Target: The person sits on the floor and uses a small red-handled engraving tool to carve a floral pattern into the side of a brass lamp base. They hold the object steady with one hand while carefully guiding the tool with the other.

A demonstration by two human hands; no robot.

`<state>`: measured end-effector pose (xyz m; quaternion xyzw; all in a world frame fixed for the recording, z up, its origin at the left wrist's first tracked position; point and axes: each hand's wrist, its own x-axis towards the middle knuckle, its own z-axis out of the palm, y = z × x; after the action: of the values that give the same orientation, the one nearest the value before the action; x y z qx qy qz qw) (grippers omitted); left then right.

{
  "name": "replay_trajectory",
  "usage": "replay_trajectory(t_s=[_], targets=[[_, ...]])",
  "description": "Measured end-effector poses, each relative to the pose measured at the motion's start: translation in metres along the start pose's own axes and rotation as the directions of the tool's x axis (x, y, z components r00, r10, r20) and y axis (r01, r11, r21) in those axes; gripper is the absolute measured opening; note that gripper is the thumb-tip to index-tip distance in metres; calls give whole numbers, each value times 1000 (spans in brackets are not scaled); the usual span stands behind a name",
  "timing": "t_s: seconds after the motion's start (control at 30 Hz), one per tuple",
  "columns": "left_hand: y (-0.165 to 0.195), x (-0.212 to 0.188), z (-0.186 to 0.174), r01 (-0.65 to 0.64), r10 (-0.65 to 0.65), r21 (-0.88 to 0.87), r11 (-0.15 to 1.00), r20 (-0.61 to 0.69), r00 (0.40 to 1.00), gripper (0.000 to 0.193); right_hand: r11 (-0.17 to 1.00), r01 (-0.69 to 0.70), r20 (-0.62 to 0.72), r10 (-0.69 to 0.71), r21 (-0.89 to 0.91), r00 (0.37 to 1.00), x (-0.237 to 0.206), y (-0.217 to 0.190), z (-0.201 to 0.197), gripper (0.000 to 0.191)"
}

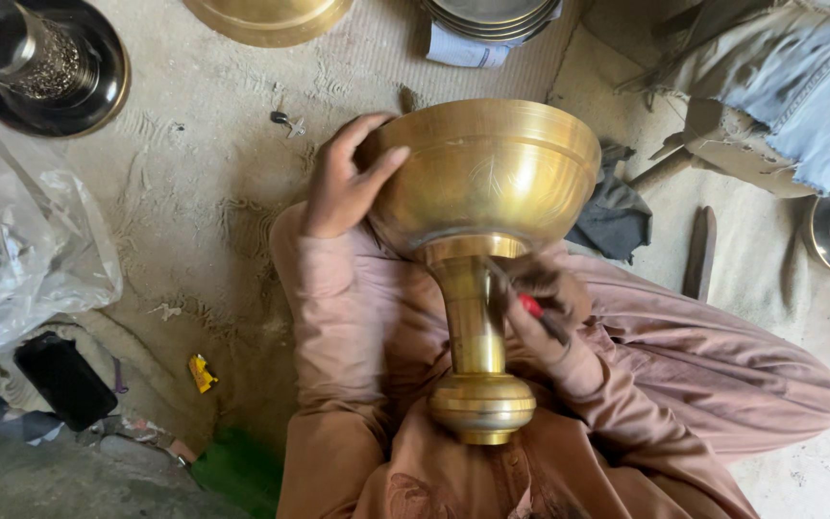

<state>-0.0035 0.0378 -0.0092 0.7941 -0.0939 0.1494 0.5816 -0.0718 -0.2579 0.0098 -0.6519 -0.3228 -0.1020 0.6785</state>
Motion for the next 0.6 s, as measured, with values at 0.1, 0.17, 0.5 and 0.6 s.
replay_trajectory(t_s=[0.1, 0.17, 0.5, 0.6], targets=[[-16, -16, -32, 374, -371, 13, 927, 166, 914, 58, 967, -202, 142, 180, 156, 973, -25, -26, -6, 12], [-23, -24, -45, 485, -491, 95, 870, 279, 826, 55, 934, -345, 258, 312, 90, 914, -36, -43, -14, 15], [-9, -16, -36, 296, -312, 129, 946, 129, 941, 42, 813, -415, 210, 359, 409, 910, -53, -35, -8, 16], [5, -6, -14, 269, -267, 91, 959, -27, 963, 41, 789, -398, 137, 380, 468, 915, -60, -29, -8, 17]])
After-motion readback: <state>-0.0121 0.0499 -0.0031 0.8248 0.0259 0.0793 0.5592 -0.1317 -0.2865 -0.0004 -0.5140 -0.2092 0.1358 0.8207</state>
